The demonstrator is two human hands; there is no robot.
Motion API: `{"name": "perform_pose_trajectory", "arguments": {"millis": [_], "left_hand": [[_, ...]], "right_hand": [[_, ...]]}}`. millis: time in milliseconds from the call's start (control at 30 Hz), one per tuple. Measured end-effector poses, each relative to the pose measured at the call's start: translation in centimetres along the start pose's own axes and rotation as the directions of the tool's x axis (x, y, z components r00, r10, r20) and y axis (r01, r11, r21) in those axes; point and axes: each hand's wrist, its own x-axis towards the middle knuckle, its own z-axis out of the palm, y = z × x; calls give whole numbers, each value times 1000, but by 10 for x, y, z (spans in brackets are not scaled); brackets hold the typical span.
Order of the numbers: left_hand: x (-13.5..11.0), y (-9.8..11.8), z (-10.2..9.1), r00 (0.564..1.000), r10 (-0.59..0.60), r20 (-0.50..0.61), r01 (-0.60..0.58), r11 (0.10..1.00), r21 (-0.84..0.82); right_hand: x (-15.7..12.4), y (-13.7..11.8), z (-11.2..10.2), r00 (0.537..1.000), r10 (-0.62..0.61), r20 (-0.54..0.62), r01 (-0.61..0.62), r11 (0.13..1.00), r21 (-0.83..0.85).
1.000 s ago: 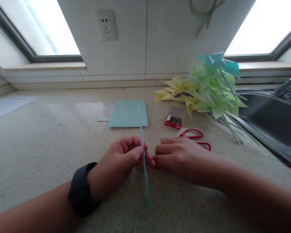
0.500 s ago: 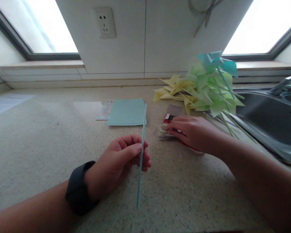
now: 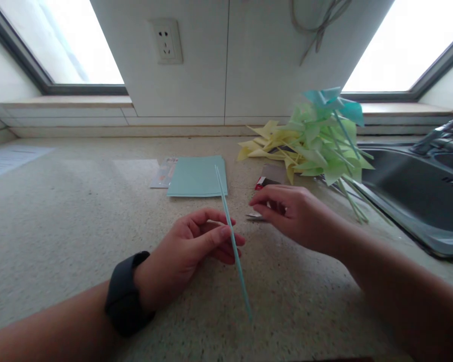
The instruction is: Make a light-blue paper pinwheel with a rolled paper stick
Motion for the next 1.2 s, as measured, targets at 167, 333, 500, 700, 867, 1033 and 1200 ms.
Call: {"name": "perform_pose_trajectory", "arguments": {"millis": [167, 333, 500, 700, 867, 1033, 1200], "left_hand": [[2, -1, 1, 999, 42, 1, -42, 999, 3], [2, 0, 1, 999, 48, 11, -48, 998, 31], [3, -2, 0, 999, 29, 31, -30, 999, 34], [3, -1, -1, 998, -68, 17, 67, 995, 70], [3, 1, -2, 996, -89, 18, 87, 991, 105], [2, 0, -2, 993, -97, 61, 91, 991, 101], [0, 1, 0, 991, -92, 100, 86, 995, 59]], "right_hand": [[-3, -35, 10, 995, 43, 94, -82, 880, 468], [-3, -43, 18, 968, 89, 233, -235, 647, 725], [0, -40, 25, 949, 167, 268, -315, 495, 810], [1, -34, 27, 944, 263, 201, -322, 585, 744], [0, -33, 26, 942, 270, 199, -324, 575, 751], [0, -33, 27, 950, 246, 194, -301, 540, 786], [1, -31, 28, 967, 188, 174, -249, 524, 814]]}}
